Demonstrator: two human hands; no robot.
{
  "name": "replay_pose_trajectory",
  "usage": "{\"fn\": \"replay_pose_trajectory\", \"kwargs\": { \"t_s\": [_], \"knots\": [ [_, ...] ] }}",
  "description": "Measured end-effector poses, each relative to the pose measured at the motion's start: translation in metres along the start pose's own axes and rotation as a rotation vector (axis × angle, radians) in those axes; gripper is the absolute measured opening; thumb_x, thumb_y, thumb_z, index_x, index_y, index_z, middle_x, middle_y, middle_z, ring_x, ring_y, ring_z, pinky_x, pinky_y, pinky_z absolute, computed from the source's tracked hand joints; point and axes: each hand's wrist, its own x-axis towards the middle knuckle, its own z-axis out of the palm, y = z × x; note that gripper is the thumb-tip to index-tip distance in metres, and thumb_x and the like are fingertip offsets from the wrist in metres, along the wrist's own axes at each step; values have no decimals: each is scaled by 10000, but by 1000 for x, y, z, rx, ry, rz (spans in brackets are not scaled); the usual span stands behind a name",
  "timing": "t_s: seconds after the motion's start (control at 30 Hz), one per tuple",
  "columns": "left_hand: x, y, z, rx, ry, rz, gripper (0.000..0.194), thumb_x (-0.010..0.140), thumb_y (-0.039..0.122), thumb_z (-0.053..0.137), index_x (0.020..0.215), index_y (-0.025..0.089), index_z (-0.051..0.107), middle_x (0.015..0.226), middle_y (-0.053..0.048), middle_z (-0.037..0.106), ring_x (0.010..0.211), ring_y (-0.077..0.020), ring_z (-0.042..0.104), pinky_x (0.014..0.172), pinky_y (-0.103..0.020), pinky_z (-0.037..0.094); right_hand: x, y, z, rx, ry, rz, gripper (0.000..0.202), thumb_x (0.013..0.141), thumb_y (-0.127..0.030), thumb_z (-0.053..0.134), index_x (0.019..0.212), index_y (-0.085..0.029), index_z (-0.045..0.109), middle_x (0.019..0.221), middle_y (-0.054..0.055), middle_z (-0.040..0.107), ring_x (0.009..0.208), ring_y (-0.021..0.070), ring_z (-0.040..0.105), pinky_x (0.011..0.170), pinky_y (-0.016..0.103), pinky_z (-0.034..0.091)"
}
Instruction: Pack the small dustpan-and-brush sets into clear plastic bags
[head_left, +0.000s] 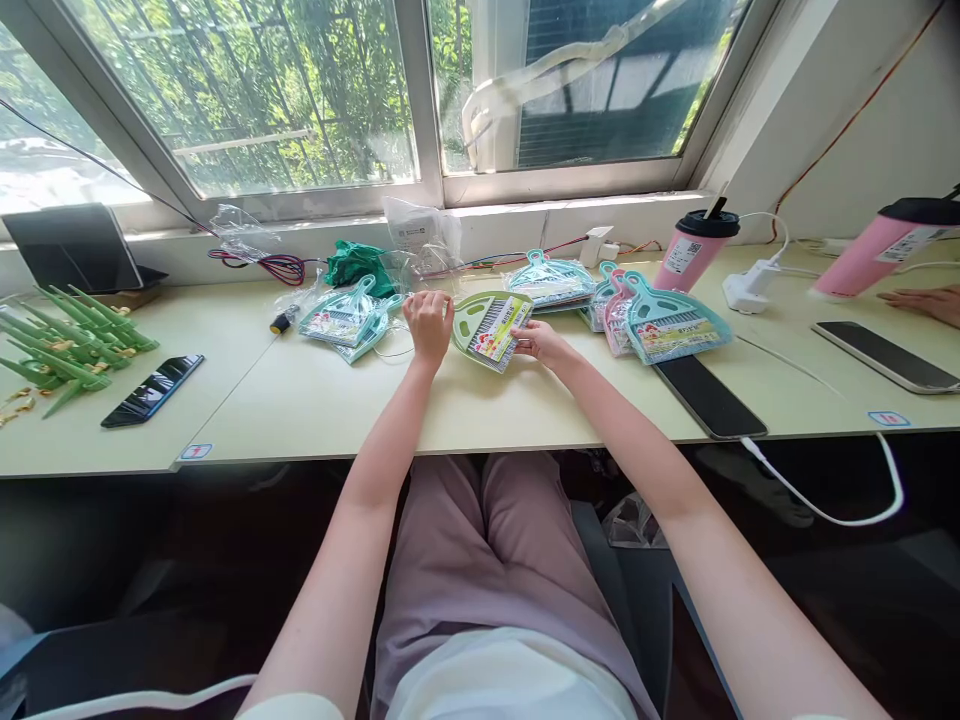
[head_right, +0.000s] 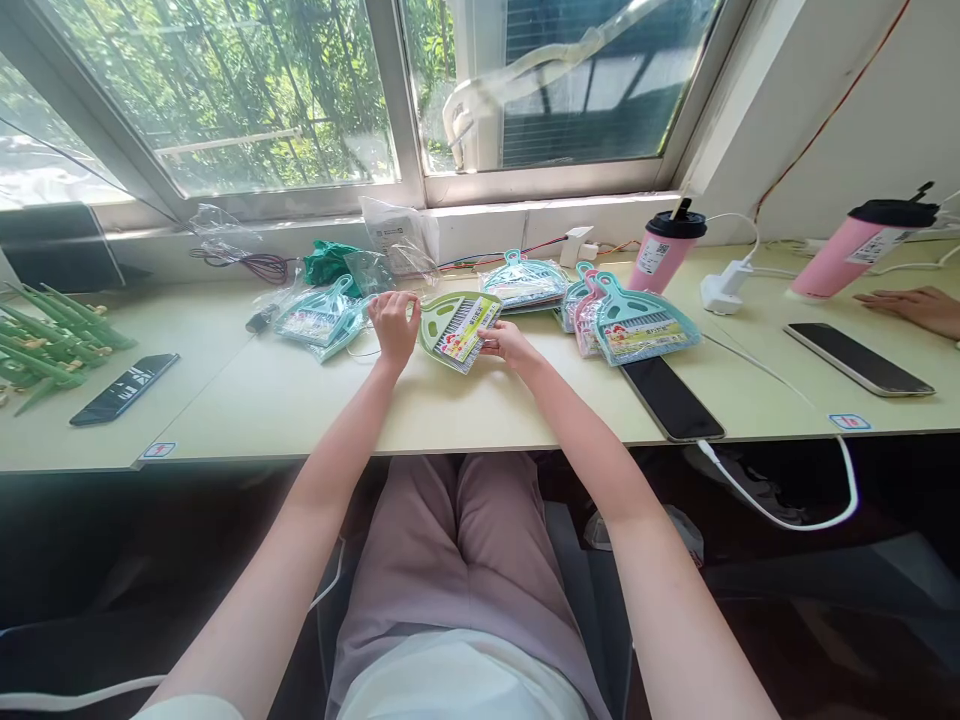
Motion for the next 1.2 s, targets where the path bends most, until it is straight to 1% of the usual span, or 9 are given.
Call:
{"fn": "replay_pose_trajectory", "kwargs": {
  "t_s": [0.13, 0.33, 0.43, 0.6, 0.67, 0.73, 0.87, 1.03, 1.2],
  "knots": [
    [-1, 4, -6, -71, 73, 38, 290, 1057, 315, 422, 1102, 264, 704, 1372, -74, 689, 1423, -271, 508, 1304, -491, 168, -2, 0, 6, 75, -3, -92, 206, 824, -137, 849, 959, -159, 695, 887, 64, 810, 760, 195, 772, 818, 356, 674],
    [-8, 14, -12, -254, -65, 232, 203, 969, 346, 599, 1094, 272, 741, 1438, -73, 670, 1531, -313, 433, 1340, -536, 36, -7, 1, 13, 114, 18, -176, 333, 784, -262, 906, 991, -191, 655, 943, 56, 807, 910, 227, 783, 830, 340, 663],
    [-13, 22, -14, -299, -80, 208, 470, 933, 420, 660, 1373, 252, 666, 1602, -112, 530, 1614, -362, 271, 1333, -580, -10, -8, -1, 10, 123, 39, -233, 343, 798, -287, 891, 1009, -212, 632, 1024, 50, 805, 998, 225, 777, 876, 335, 660],
    [-6, 21, -15, -295, 127, -136, 950, 926, 589, 662, 1682, 175, 264, 1759, -185, 204, 1656, -370, -47, 1324, -618, 73, -8, -6, 5, 162, 47, -291, 221, 907, -224, 744, 1070, -225, 595, 1108, 51, 798, 1108, 221, 758, 943, 352, 656],
    [2, 17, -14, -421, 191, -253, 962, 965, 659, 574, 1709, 211, 162, 1754, -172, 231, 1664, -326, 31, 1326, -555, 168, -10, -7, 6, 161, 44, -295, 197, 925, -206, 714, 1079, -223, 593, 1107, 55, 796, 1111, 220, 757, 952, 361, 655],
    [10, 13, -11, -678, 109, -280, 892, 998, 728, 441, 1705, 246, 190, 1683, -157, 404, 1618, -295, 286, 1282, -474, 321, -11, -8, 8, 142, 43, -285, 198, 922, -202, 723, 1078, -219, 603, 1103, 59, 795, 1101, 223, 758, 953, 370, 654],
    [12, 15, 2, -1151, -153, -216, 754, 982, 747, 448, 1532, 239, 534, 1407, -115, 691, 1336, -286, 650, 1082, -398, 546, -13, -8, 10, 93, 48, -208, 288, 841, -246, 837, 1036, -215, 627, 1105, 74, 794, 1069, 245, 761, 954, 406, 655],
    [0, 19, 23, -1265, -402, -320, 605, 771, 618, 818, 1147, 154, 726, 1117, -121, 797, 1143, -314, 738, 979, -405, 594, -7, -6, 5, 96, 31, -195, 325, 819, -281, 860, 1050, -213, 642, 1108, 86, 789, 1109, 268, 753, 938, 436, 660],
    [0, 13, 35, -1304, -399, -335, 590, 688, 594, 888, 1053, 156, 734, 1101, -122, 801, 1122, -294, 745, 958, -383, 590, -7, -6, 5, 119, 105, -237, 331, 860, -282, 818, 1137, -216, 648, 1134, 96, 776, 1120, 277, 752, 859, 413, 677]
  ]
}}
